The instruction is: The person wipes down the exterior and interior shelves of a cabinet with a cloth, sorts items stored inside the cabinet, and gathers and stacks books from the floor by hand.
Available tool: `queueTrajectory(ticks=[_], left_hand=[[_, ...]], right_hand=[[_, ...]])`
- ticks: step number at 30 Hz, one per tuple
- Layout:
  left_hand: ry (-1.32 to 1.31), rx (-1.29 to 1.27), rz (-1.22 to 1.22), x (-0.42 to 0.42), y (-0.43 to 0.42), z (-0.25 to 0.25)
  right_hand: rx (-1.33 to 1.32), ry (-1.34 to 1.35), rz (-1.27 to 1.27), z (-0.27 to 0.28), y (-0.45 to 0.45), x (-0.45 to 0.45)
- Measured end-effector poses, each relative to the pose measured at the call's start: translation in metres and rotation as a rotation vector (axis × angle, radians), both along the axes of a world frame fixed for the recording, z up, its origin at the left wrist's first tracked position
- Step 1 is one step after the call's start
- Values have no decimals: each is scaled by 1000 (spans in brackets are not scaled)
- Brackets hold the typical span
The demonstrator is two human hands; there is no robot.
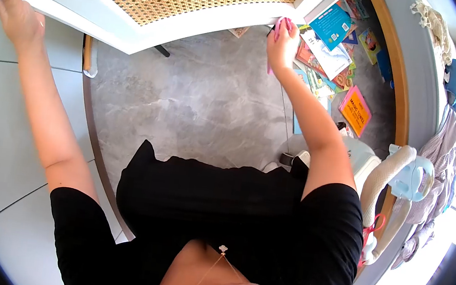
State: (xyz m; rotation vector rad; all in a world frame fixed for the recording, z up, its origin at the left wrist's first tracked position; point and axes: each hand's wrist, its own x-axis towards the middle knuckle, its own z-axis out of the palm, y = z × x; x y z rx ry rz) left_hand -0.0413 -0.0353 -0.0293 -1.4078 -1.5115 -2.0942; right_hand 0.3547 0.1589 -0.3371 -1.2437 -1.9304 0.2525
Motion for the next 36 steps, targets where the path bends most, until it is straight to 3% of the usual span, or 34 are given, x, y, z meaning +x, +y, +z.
queueTrajectory(ticks=[3, 4, 6, 8, 9, 12, 14, 15, 16, 18, 21, 24, 26, 28, 30, 31, 36], left_hand=[[-4, -20, 53, 0, -5, -2], [-18, -12, 136, 15, -3, -4], [-55, -9, 252, 32, -4, -6], [-88, -27, 311, 33, -2, -5], [-54, -24, 300, 38, 1, -1], [37, -15, 223, 55, 2, 3], [89, -19, 126, 63, 3, 6], [73, -21, 129, 69, 4, 8], [69, -25, 137, 75, 6, 10], [91, -57, 97, 71, 3, 14], [132, -95, -11, 52, -3, 15], [124, -90, -18, 44, -6, 10], [88, -63, -12, 48, -4, 8], [93, -46, 9, 52, -5, 10], [122, -52, -1, 51, -2, 12], [116, -60, -3, 53, -1, 11], [119, -69, -8, 58, -1, 11]], right_hand=[[69, 87, 8, -4, -7, -18], [-255, 419, 2, -4, -11, -30], [-387, 516, 111, 1, -34, -45], [-211, 354, 26, -31, -40, -68], [-279, 481, -11, -19, -45, -75], [-744, 610, 205, 45, -72, -59], [-749, 479, 443, 18, -85, -71], [-479, 227, 557, -30, -88, -88], [-277, 62, 637, -16, -98, -89], [-274, 198, 675, 3, -102, -90], [-260, 157, 671, 61, -78, -57], [306, -30, 406, 89, -21, -14], [420, -264, 148, 95, 16, 17], [542, -308, 106, 94, 26, 32], [410, -572, 96, 72, 18, 31], [465, -412, 53, 57, 13, 21], [235, -473, 45, 81, -2, -26]])
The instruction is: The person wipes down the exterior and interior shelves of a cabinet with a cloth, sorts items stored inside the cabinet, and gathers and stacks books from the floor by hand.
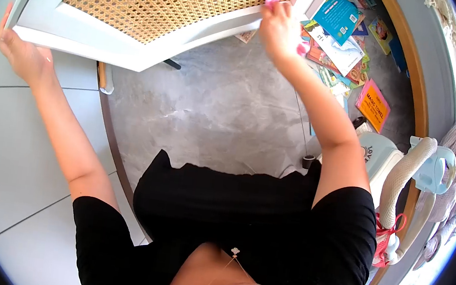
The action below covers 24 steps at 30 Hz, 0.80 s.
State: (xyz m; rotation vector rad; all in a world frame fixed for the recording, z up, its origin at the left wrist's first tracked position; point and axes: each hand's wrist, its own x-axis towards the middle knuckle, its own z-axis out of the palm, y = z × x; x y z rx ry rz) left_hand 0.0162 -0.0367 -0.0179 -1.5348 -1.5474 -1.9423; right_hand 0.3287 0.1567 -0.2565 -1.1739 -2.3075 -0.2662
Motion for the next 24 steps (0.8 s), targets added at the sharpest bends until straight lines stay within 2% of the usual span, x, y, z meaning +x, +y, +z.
queueTrajectory(ticks=[2, 4, 5, 6, 7, 8, 9, 15, 18, 19, 22, 24], left_hand=[[-5, -3, 8, 7, 3, 0], [8, 14, 26, 10, 4, 3], [17, 25, 41, 10, 4, 2], [27, 36, 56, 9, 4, 0], [18, 37, 50, 9, 4, -1], [12, 37, 40, 7, 4, -1], [8, 34, 30, 7, 4, 0], [33, -21, 80, 19, 6, 2], [23, -14, 118, 34, 9, 4], [12, -18, 134, 39, 9, 3], [39, -68, 342, 43, 2, 2], [144, 41, 491, 29, -2, -16]], right_hand=[[-116, 103, 56, -6, -13, -30], [-41, 165, 109, 7, -43, -56], [22, 23, 227, 3, -51, -73], [-162, 112, 305, -4, -66, -95], [-152, 211, 373, 1, -87, -109], [-267, 308, 397, 3, -104, -128], [-214, 175, 437, 7, -117, -140], [-89, 383, 699, 1, -119, -150], [76, 258, 923, -9, -87, -113], [32, 125, 870, -10, -72, -92], [27, 56, 701, -15, -17, -17], [-220, -79, 359, 21, 10, 29]])
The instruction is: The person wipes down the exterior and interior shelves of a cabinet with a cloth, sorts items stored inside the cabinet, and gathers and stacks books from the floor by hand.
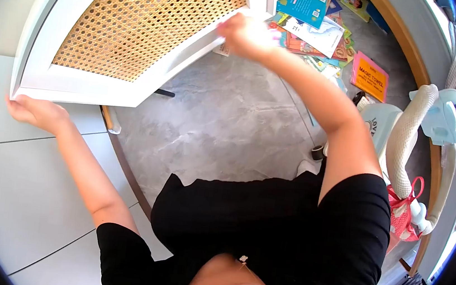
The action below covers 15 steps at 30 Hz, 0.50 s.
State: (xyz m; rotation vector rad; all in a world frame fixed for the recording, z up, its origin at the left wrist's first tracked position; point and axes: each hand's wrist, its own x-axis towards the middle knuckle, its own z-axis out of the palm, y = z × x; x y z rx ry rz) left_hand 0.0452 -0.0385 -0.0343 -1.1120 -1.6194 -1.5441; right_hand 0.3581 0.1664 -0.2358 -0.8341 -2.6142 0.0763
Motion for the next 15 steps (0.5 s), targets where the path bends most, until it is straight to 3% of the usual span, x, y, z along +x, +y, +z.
queueTrajectory(ticks=[1, 2, 4, 5, 7, 8, 11, 15], left_hand=[[62, 43, 73, -2, 0, -5], [69, 66, 39, 16, 4, -7], [96, 113, -24, 73, 12, -14], [137, 73, -109, 87, 17, -21], [546, -134, -158, 111, 34, -35], [566, -199, -238, 127, 38, -35], [592, -322, -391, 142, 49, -39], [549, -389, -467, 149, 58, -50]], right_hand=[[-4, 27, -109, 4, 16, 21], [96, 362, -155, 14, 27, 44], [381, 697, -148, 57, 42, 62], [413, 717, -140, 75, 42, 64], [495, 787, -120, 104, 45, 55], [540, 827, -92, 98, 50, 51], [621, 759, -138, 89, 50, 46], [415, 409, -237, 79, 47, 44]])
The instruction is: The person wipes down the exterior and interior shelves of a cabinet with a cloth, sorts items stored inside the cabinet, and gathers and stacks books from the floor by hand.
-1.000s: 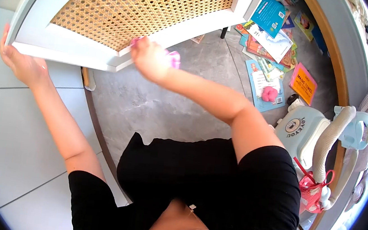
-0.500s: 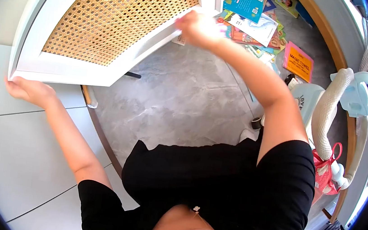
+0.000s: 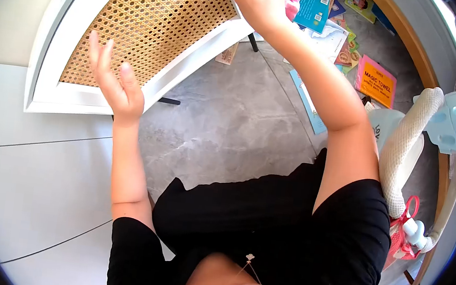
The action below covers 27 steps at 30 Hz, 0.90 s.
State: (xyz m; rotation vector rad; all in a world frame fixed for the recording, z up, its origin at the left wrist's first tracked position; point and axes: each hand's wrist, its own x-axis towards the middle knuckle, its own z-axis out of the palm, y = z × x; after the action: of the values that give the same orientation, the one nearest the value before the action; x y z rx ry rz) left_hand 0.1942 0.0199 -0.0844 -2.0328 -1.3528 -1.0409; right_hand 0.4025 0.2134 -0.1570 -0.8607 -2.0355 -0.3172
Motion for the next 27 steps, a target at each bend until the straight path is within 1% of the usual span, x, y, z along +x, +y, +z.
queueTrajectory(ticks=[3, 4, 5, 7, 9, 10, 11, 13, 15, 16, 17, 19, 22, 25, 27], left_hand=[[8, -25, -7, 2, -2, 0], [8, -28, -11, -3, -3, -3], [0, -26, -17, -6, -3, -6], [-32, -22, -9, -8, -8, -13], [-102, -35, -1, -6, -13, -25], [-116, -55, 11, -4, -15, -31], [-125, -79, -10, -2, -16, -37], [-135, -121, -57, 2, -19, -46], [-86, -131, -70, 2, -18, -50], [-81, -145, -73, 0, -18, -52], [-77, -158, -75, -2, -18, -54], [-101, -168, -81, -8, -18, -57], [-148, -208, -62, -9, -26, -58], [-136, -239, -72, -15, -28, -63], [-144, -235, -72, -19, -29, -62]], right_hand=[[228, -122, -51, -10, -28, 12], [163, -127, 55, -35, -21, 17], [81, -221, -55, -45, -34, 25], [52, -136, 95, -66, -31, 43], [-26, 166, 158, -51, -29, 48], [-31, 298, 185, -37, -28, 49], [3, 410, 159, -31, -22, 45], [72, 446, 159, 0, -26, 26], [145, 496, 149, 25, -28, 3], [61, 357, 55, 14, -23, -6], [177, 336, -35, 0, -18, -13], [129, 362, -33, -9, -11, -21], [61, 274, -87, -2, -19, -19], [18, 276, -110, -7, -17, -23], [-238, 347, -202, -2, -17, -32]])
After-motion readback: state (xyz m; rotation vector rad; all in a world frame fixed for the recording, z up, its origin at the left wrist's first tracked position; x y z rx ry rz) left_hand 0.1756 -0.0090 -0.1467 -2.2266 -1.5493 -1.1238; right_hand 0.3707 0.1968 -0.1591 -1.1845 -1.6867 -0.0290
